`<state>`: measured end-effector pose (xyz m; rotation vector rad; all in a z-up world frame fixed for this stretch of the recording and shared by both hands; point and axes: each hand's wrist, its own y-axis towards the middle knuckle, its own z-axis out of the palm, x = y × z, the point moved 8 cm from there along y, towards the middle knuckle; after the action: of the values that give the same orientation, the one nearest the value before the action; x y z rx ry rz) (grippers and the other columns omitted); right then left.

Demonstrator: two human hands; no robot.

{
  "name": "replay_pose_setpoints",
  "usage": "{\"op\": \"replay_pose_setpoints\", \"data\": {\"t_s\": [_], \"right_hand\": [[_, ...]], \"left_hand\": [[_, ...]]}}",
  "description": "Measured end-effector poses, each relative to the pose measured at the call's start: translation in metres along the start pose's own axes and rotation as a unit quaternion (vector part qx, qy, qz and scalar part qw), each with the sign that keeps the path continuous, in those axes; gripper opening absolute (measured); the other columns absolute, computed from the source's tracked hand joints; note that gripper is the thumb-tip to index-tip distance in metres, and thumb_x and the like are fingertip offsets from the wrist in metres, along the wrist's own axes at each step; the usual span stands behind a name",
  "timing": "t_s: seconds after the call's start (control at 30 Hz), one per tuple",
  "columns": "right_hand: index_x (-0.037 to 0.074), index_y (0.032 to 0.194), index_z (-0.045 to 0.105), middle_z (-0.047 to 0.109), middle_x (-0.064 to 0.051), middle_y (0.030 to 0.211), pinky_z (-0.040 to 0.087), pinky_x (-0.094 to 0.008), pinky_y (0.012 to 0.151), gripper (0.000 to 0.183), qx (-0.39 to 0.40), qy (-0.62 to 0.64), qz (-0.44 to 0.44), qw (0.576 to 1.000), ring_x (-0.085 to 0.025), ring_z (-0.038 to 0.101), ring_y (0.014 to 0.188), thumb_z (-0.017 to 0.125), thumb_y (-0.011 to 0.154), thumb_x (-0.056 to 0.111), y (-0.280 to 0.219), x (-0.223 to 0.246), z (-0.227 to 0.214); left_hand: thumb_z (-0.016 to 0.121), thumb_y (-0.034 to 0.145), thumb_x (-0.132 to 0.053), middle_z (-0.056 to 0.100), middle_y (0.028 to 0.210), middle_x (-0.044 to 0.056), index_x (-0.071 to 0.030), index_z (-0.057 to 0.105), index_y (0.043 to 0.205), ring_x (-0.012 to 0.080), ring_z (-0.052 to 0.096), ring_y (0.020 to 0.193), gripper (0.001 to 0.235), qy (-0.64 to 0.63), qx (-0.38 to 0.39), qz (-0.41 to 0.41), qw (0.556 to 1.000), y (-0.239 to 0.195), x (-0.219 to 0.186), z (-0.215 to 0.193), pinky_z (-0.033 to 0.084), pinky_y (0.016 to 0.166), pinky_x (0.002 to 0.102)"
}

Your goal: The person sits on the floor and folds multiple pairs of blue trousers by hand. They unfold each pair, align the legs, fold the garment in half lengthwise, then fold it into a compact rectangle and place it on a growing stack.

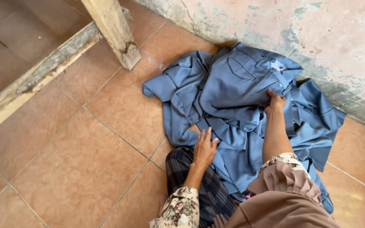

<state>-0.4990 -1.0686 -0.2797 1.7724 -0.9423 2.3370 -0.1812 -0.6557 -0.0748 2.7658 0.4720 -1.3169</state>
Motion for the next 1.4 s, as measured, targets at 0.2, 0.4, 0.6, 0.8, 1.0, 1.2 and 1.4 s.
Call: {"op": "replay_pose_setpoints", "data": {"t_s": [0.2, 0.4, 0.6, 0.8, 1.0, 1.2, 1.4], "right_hand": [[0.03, 0.159, 0.036, 0.049, -0.024, 0.149, 0.044, -0.063, 0.098, 0.095, 0.233, 0.071, -0.101, 0.965, -0.044, 0.055, 0.126, 0.085, 0.083, 0.001, -0.193, 0.081, 0.149], [0.013, 0.135, 0.066, 0.062, -0.012, 0.139, 0.05, -0.05, 0.105, 0.071, 0.508, -0.015, -0.083, 0.857, -0.033, 0.06, 0.127, 0.077, 0.069, -0.009, -0.485, 0.036, 0.27], [0.019, 0.145, 0.061, 0.071, -0.018, 0.104, 0.056, -0.045, 0.086, 0.057, 0.796, -0.287, -0.225, 0.482, -0.031, 0.072, 0.085, 0.075, 0.09, 0.026, -0.758, -0.026, 0.222], [0.029, 0.126, 0.074, 0.071, -0.001, 0.099, 0.055, -0.037, 0.087, 0.039, 0.662, -0.292, -0.39, 0.57, -0.025, 0.07, 0.096, 0.079, 0.089, 0.02, -0.697, -0.109, 0.246], [0.037, 0.149, 0.052, 0.056, -0.009, 0.139, 0.045, -0.055, 0.103, 0.082, 0.562, -0.536, -0.533, 0.336, -0.034, 0.051, 0.13, 0.081, 0.074, 0.055, -0.699, -0.141, 0.268], [0.034, 0.113, 0.073, 0.072, 0.004, 0.096, 0.057, -0.047, 0.077, 0.021, 0.45, -0.539, -0.659, 0.268, -0.021, 0.07, 0.095, 0.062, 0.095, 0.034, -0.669, -0.24, 0.293], [0.031, 0.122, 0.075, 0.072, 0.005, 0.098, 0.061, -0.036, 0.067, 0.023, 0.442, -0.38, -0.723, 0.37, -0.018, 0.074, 0.089, 0.072, 0.101, 0.039, -0.775, -0.062, 0.33]], "left_hand": [[0.051, 0.104, -0.048, 0.066, 0.133, 0.018, -0.025, 0.06, 0.143, 0.0349, 0.061, 0.126, 0.047, -0.188, -0.064, -0.109, 0.974, 0.03, 0.066, -0.042, 0.051, 0.105, 0.043], [0.046, 0.099, -0.067, 0.036, 0.161, 0.024, -0.025, 0.031, 0.162, 0.0443, 0.034, 0.148, 0.078, -0.592, -0.13, -0.194, 0.771, -0.004, 0.081, -0.141, 0.032, 0.116, 0.054], [0.051, 0.076, -0.095, 0.03, 0.164, 0.014, -0.038, 0.018, 0.161, 0.0482, 0.038, 0.143, 0.107, -0.727, -0.325, -0.222, 0.562, -0.099, 0.218, -0.197, 0.03, 0.115, 0.07], [0.062, 0.077, -0.086, 0.009, 0.166, 0.029, -0.018, -0.004, 0.165, 0.0535, 0.026, 0.147, 0.129, -0.711, -0.359, -0.304, 0.523, -0.207, 0.247, -0.199, 0.027, 0.118, 0.067], [0.08, 0.087, -0.052, 0.018, 0.154, 0.045, -0.028, -0.004, 0.162, 0.0655, 0.039, 0.133, 0.116, -0.659, -0.382, -0.381, 0.524, -0.194, 0.295, -0.17, 0.041, 0.106, 0.067], [0.07, 0.097, -0.017, 0.001, 0.168, 0.022, -0.025, -0.001, 0.162, 0.0638, 0.034, 0.135, 0.096, -0.683, -0.405, -0.361, 0.49, -0.182, 0.38, -0.099, 0.05, 0.099, 0.067], [0.075, 0.092, -0.023, 0.061, 0.105, 0.006, -0.023, 0.05, 0.128, 0.0309, 0.07, 0.088, 0.044, -0.682, -0.475, -0.242, 0.501, -0.19, 0.344, -0.228, 0.056, 0.069, 0.037]]}}
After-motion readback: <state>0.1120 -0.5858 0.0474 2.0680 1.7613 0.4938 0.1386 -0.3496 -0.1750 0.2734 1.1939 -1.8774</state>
